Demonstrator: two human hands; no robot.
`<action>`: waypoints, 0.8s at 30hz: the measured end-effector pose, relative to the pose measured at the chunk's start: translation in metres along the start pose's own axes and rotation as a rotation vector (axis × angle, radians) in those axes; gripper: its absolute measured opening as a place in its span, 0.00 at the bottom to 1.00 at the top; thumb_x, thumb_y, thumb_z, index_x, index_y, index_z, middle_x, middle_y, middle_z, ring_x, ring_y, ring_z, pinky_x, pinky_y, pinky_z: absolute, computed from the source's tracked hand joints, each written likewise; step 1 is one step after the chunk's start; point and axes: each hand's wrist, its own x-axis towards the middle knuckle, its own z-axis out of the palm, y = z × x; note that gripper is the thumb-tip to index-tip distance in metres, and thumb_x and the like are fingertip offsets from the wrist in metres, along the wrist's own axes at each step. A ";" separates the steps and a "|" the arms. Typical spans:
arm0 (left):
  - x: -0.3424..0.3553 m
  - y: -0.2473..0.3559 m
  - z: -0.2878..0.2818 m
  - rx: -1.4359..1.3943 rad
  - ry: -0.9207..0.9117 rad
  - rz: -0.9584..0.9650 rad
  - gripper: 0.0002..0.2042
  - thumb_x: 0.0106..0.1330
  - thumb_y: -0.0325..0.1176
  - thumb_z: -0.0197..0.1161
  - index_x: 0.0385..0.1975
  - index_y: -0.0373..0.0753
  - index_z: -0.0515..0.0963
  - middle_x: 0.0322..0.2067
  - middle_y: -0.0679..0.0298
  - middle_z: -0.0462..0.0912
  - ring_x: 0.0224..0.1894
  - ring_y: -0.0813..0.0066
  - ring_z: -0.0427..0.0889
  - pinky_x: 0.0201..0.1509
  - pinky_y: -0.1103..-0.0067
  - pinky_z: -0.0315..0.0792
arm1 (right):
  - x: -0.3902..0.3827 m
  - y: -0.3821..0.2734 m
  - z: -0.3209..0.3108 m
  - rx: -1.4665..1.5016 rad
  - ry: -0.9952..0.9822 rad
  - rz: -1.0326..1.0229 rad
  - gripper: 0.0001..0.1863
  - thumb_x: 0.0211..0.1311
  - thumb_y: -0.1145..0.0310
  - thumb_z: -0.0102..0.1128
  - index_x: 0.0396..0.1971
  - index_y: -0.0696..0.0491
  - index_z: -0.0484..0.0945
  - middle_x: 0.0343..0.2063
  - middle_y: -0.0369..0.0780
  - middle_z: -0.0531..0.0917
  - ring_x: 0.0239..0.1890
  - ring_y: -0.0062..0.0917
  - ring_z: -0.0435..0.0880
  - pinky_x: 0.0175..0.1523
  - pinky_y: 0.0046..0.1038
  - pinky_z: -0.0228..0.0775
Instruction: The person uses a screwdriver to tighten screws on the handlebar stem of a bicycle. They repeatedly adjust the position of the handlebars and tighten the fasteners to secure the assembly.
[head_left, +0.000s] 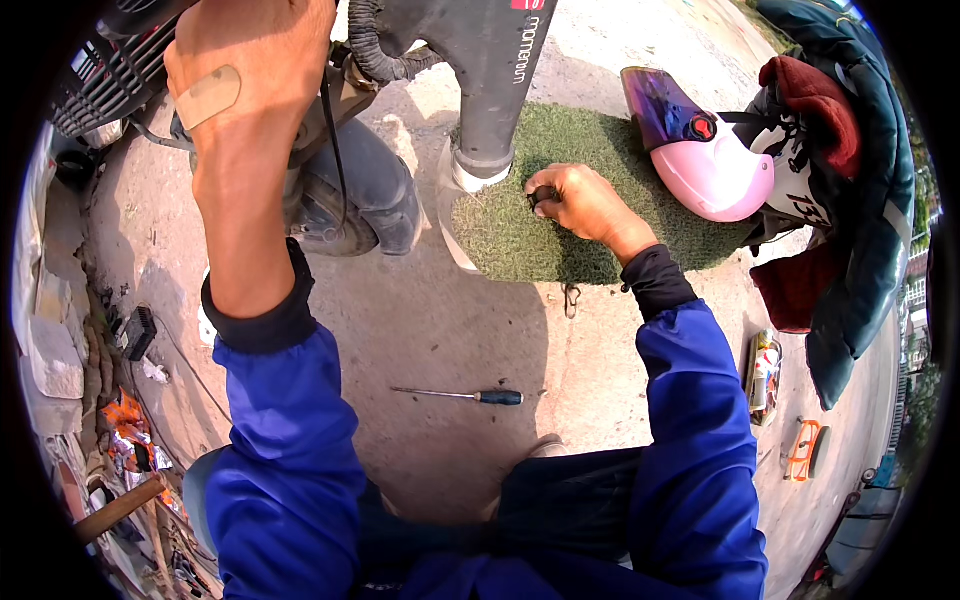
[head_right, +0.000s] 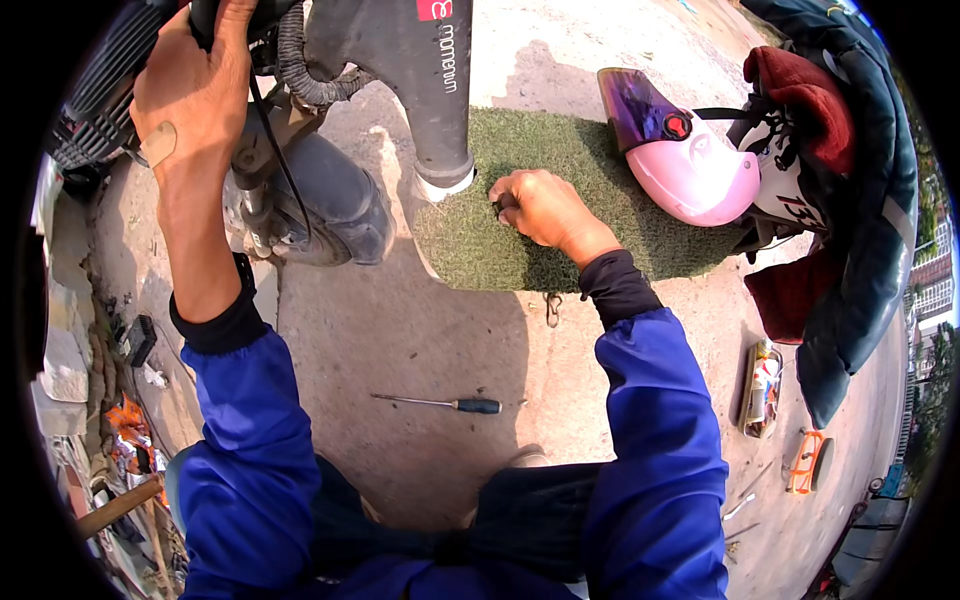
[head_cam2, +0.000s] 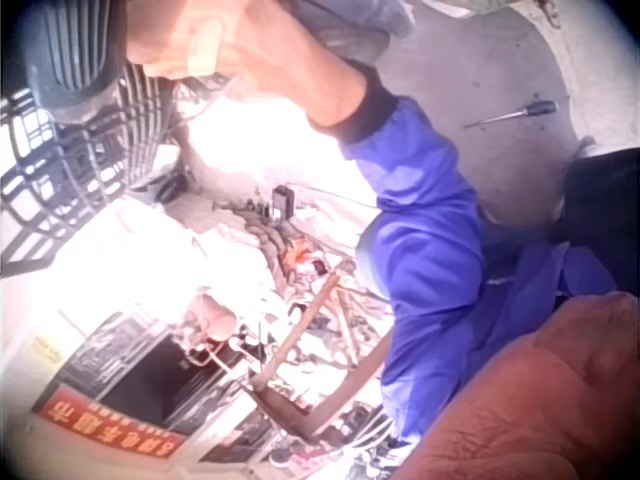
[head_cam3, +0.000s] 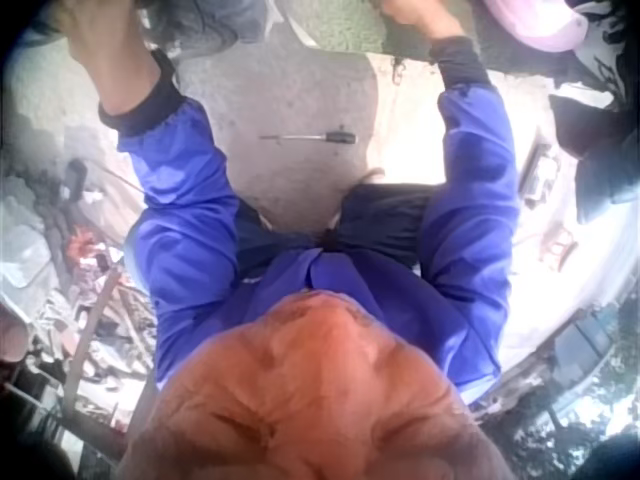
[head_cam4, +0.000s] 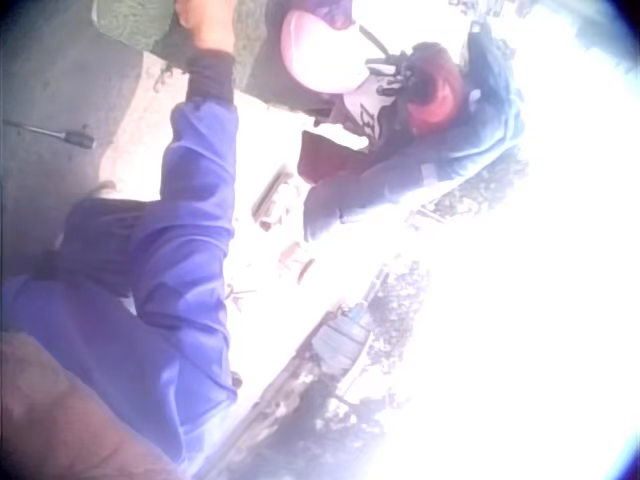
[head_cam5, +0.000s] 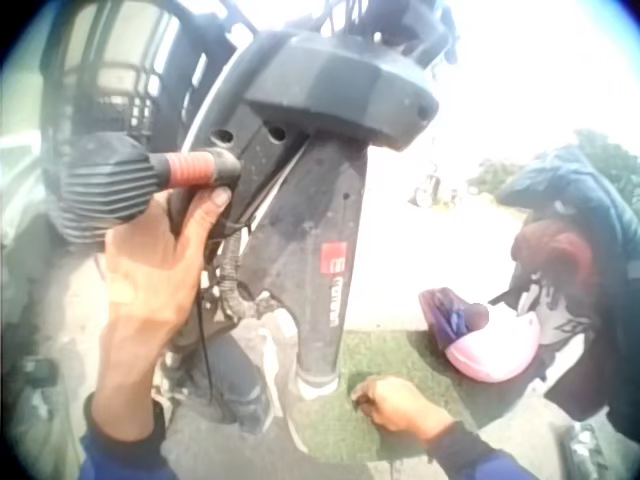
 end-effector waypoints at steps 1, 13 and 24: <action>-0.001 0.000 0.000 0.015 0.004 0.017 0.16 0.72 0.42 0.71 0.52 0.40 0.87 0.45 0.56 0.91 0.48 0.59 0.89 0.57 0.68 0.77 | -0.001 0.001 0.003 -0.034 0.044 -0.049 0.12 0.58 0.72 0.74 0.42 0.55 0.86 0.34 0.43 0.89 0.39 0.34 0.90 0.46 0.39 0.79; -0.002 -0.004 0.001 -0.217 0.040 0.073 0.12 0.72 0.35 0.71 0.52 0.42 0.86 0.42 0.56 0.91 0.43 0.64 0.90 0.52 0.72 0.79 | -0.009 0.007 -0.010 0.100 0.068 0.052 0.06 0.57 0.74 0.71 0.34 0.54 0.84 0.28 0.43 0.87 0.36 0.41 0.89 0.43 0.39 0.78; -0.006 0.015 -0.013 -0.173 -0.005 0.037 0.13 0.73 0.38 0.71 0.52 0.42 0.87 0.43 0.56 0.91 0.46 0.63 0.90 0.54 0.71 0.78 | -0.009 0.034 -0.025 0.150 -0.036 0.165 0.08 0.54 0.75 0.73 0.34 0.58 0.87 0.29 0.45 0.89 0.35 0.36 0.90 0.45 0.35 0.80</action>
